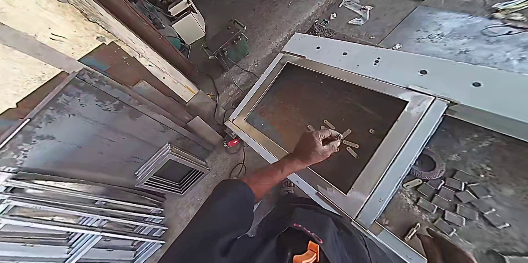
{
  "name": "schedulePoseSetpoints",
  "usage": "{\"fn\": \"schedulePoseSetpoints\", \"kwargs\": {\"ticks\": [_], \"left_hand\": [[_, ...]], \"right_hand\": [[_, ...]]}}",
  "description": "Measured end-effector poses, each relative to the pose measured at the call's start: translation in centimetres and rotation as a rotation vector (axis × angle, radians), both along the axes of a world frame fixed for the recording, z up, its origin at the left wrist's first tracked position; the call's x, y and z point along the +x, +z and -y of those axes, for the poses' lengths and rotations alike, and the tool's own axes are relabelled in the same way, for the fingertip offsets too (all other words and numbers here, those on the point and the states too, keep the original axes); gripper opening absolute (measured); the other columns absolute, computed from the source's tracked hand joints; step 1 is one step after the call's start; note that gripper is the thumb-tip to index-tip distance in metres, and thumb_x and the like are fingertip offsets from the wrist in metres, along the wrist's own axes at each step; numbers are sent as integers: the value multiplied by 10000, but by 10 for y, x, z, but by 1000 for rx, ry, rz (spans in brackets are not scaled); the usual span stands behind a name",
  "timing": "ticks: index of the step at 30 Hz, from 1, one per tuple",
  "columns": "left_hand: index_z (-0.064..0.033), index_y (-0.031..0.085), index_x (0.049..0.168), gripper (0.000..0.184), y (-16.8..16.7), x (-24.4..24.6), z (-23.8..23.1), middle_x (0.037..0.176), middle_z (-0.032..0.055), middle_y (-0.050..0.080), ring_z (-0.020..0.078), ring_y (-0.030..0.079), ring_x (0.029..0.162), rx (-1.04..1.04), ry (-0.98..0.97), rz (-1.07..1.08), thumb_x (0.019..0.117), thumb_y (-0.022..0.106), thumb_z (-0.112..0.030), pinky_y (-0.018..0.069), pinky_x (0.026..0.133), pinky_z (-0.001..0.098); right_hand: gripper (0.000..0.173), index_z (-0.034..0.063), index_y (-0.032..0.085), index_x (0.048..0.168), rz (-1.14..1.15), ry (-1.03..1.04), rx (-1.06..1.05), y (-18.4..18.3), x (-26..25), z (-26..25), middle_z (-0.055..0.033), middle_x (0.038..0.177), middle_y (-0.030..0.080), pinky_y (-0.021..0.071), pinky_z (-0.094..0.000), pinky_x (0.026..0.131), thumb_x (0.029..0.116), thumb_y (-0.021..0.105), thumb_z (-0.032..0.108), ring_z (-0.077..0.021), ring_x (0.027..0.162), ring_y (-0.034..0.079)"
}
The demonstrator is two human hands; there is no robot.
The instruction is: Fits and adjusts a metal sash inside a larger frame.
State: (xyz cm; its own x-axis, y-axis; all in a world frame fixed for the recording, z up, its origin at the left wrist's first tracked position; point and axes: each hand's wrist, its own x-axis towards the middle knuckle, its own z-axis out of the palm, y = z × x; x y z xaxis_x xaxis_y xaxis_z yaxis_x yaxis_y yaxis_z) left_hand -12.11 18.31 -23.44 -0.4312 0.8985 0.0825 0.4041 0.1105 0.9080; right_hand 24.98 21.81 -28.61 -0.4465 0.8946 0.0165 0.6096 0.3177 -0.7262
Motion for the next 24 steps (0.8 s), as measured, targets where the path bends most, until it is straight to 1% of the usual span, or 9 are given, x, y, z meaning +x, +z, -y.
{"fn": "schedulePoseSetpoints", "kwargs": {"ticks": [2,3,6,8,10,12,16,20,24], "left_hand": [[30,733,1075,184,5,16,34,942,95,751,112,713,796,69,-32,238,964,693,-111,607,777,295],[61,711,1064,171,6,24,47,926,108,749,129,717,772,85,-58,391,969,689,-80,619,751,305],[100,653,1084,149,8,44,77,959,148,736,199,743,809,44,-108,784,987,645,-13,650,768,369],[98,641,1082,142,2,47,89,943,141,727,194,737,801,52,-115,872,958,662,31,646,766,366],[99,643,1105,191,-6,43,99,937,128,735,157,725,811,70,-115,857,929,694,46,624,788,332],[91,650,1103,195,-9,34,108,919,120,743,149,728,793,71,-101,857,928,707,29,625,774,324],[77,678,1070,155,-9,11,133,900,125,750,179,741,760,-4,-76,863,986,669,-52,639,713,336],[24,723,1001,200,-18,-9,153,810,56,710,83,646,688,-141,-189,578,968,714,-173,552,686,275],[22,706,1027,264,-23,-12,162,865,81,736,121,694,767,-207,-268,517,1003,667,-238,576,778,328]], "right_hand": [[332,-97,672,1194,-58,69,-35,19,-23,6,-280,1085,708,592,-387,858,1022,613,180,-276,935,722],[351,-64,675,1212,-64,118,-57,29,-38,10,-252,1127,709,599,-391,860,1016,617,221,-261,964,725],[480,77,691,1295,-87,283,-142,43,-89,21,-105,1248,716,593,-335,910,1009,570,443,-144,1074,710],[507,126,677,1329,-88,402,-235,46,-118,30,2,1182,746,589,-277,905,1021,532,502,-49,1017,711],[421,147,684,1300,-38,424,-296,50,-138,43,66,971,773,619,-268,753,1021,544,432,-29,811,728],[351,138,697,1267,3,411,-322,53,-148,52,64,886,770,625,-276,687,1028,554,352,-48,727,726],[287,169,750,1128,89,404,-252,52,-154,67,76,879,770,621,-296,686,1008,579,366,-43,733,724],[270,98,755,1057,119,389,-177,56,-160,89,10,881,753,581,-310,654,991,593,304,-63,683,681],[302,105,763,1073,150,431,-179,48,-160,101,-28,908,768,585,-419,690,990,578,329,-142,736,717]]}}
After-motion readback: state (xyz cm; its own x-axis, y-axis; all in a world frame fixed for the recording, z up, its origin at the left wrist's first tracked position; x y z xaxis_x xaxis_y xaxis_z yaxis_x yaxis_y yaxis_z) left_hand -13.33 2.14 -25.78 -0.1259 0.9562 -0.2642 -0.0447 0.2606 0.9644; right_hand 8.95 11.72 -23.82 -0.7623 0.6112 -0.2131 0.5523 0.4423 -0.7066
